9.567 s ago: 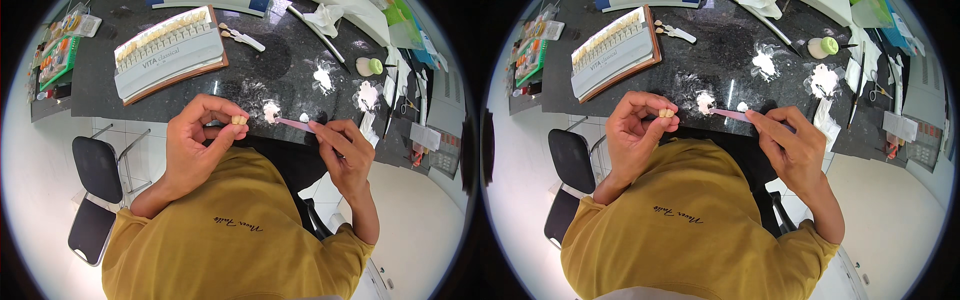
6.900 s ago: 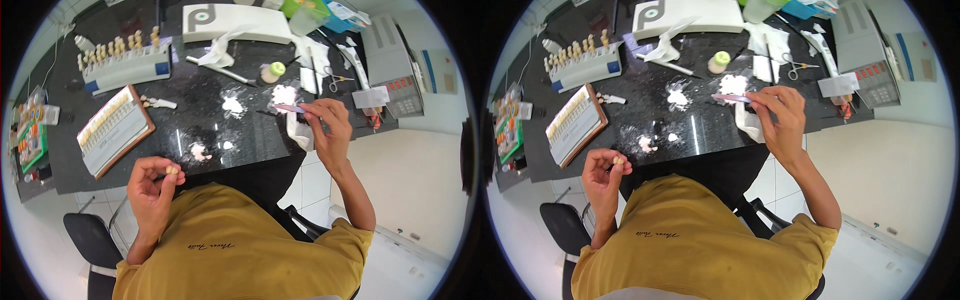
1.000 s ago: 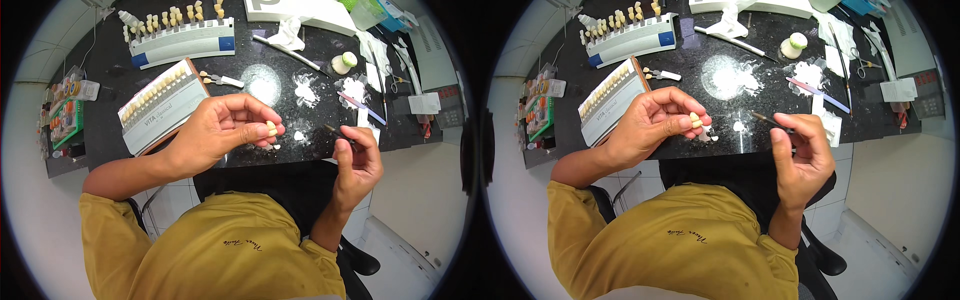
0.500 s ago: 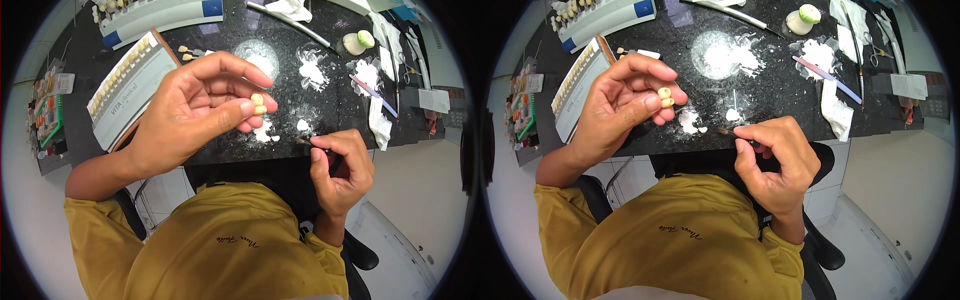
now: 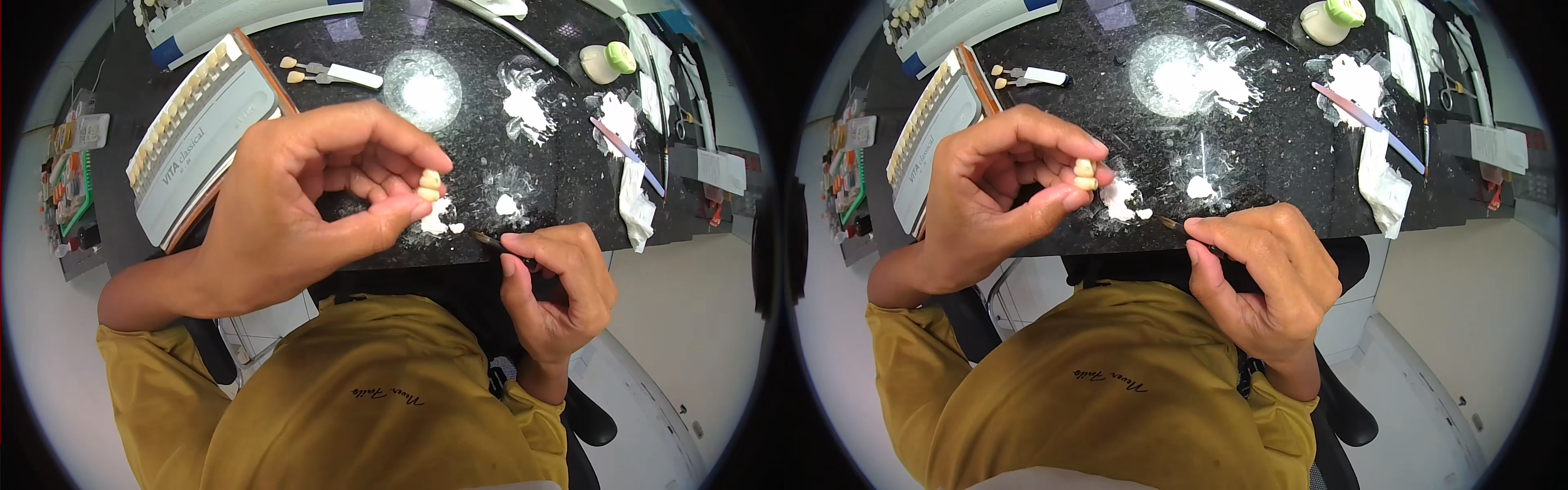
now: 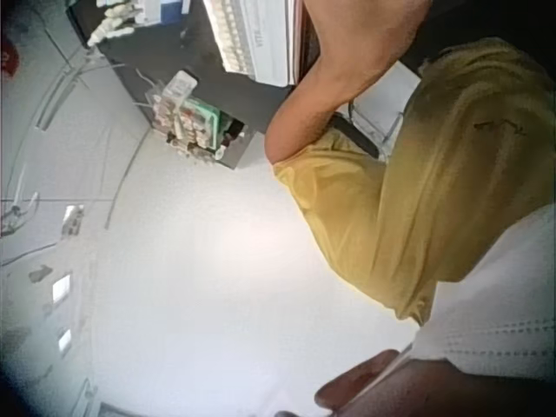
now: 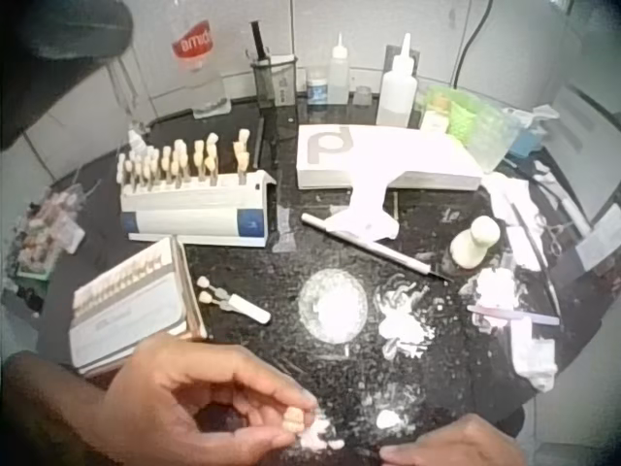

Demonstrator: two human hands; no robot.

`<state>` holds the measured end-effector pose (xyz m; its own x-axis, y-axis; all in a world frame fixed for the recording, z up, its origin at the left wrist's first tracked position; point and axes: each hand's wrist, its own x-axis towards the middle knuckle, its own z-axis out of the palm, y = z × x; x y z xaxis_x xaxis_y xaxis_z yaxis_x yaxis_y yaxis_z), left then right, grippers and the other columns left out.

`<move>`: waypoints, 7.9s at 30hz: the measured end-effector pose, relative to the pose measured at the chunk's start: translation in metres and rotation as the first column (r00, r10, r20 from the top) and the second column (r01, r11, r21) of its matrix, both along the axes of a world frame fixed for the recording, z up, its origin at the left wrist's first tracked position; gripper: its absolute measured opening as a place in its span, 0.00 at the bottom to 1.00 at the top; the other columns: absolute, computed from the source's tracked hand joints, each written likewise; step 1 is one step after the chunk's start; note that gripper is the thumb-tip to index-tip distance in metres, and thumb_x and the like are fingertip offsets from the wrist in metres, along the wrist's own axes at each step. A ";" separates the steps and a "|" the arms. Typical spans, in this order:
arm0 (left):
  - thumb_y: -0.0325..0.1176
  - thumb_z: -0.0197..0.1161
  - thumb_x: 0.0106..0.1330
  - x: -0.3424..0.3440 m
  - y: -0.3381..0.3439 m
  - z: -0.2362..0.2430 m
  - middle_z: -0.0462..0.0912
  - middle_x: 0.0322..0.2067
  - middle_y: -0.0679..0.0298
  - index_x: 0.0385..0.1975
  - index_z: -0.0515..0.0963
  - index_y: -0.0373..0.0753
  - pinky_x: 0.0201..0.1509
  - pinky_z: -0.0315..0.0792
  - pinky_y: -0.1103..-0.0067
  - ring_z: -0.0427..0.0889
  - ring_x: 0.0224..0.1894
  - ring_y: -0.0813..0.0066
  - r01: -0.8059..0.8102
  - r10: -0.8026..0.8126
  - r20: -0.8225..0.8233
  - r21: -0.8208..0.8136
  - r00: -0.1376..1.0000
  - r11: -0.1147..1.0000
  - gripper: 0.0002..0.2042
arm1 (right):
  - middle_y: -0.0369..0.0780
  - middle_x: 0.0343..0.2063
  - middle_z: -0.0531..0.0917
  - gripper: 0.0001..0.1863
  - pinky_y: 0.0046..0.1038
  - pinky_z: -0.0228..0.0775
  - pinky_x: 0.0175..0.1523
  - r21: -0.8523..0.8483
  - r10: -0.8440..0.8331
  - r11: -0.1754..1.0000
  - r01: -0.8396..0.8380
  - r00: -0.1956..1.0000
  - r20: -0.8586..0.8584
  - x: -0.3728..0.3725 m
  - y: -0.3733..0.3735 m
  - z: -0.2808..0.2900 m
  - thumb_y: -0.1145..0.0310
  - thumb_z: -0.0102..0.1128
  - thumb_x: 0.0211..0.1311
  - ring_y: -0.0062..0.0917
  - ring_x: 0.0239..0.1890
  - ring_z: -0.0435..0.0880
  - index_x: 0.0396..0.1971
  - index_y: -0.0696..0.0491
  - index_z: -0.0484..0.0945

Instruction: Applying and shaping porcelain paste onto a dental bridge using a small brush.

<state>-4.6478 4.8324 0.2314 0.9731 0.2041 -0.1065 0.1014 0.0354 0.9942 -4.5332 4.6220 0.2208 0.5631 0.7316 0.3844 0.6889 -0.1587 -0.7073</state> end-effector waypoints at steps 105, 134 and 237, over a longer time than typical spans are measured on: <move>0.17 0.66 0.55 0.000 0.003 -0.007 0.83 0.32 0.58 0.39 0.78 0.28 0.34 0.79 0.86 0.84 0.31 0.79 0.038 -0.064 0.109 0.229 0.992 0.973 0.11 | 0.39 0.23 0.80 0.12 0.21 0.69 0.26 0.260 0.052 0.963 -0.074 0.994 0.092 0.000 0.031 -0.013 0.84 0.67 0.40 0.23 0.21 0.78 0.30 0.58 0.82; 0.18 0.66 0.56 0.000 0.002 -0.006 0.83 0.32 0.59 0.39 0.78 0.29 0.32 0.78 0.87 0.83 0.30 0.81 0.040 -0.064 0.098 0.230 0.993 0.972 0.11 | 0.39 0.24 0.80 0.13 0.21 0.69 0.26 0.243 0.056 0.967 -0.076 0.994 0.091 -0.001 0.030 -0.011 0.84 0.67 0.39 0.23 0.21 0.79 0.30 0.58 0.82; 0.18 0.65 0.57 -0.001 0.001 -0.002 0.82 0.35 0.59 0.39 0.78 0.28 0.35 0.77 0.88 0.81 0.32 0.84 0.001 -0.013 0.050 0.250 0.999 0.968 0.10 | 0.37 0.20 0.79 0.10 0.19 0.65 0.21 0.297 0.111 0.945 -0.139 0.988 0.109 0.008 0.043 -0.006 0.79 0.71 0.39 0.21 0.18 0.75 0.27 0.57 0.83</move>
<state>-4.6490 4.8339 0.2295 0.9774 0.2111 -0.0038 0.0503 -0.2153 0.9753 -4.5256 4.6655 0.2149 0.4280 0.6348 0.6433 0.7520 0.1447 -0.6431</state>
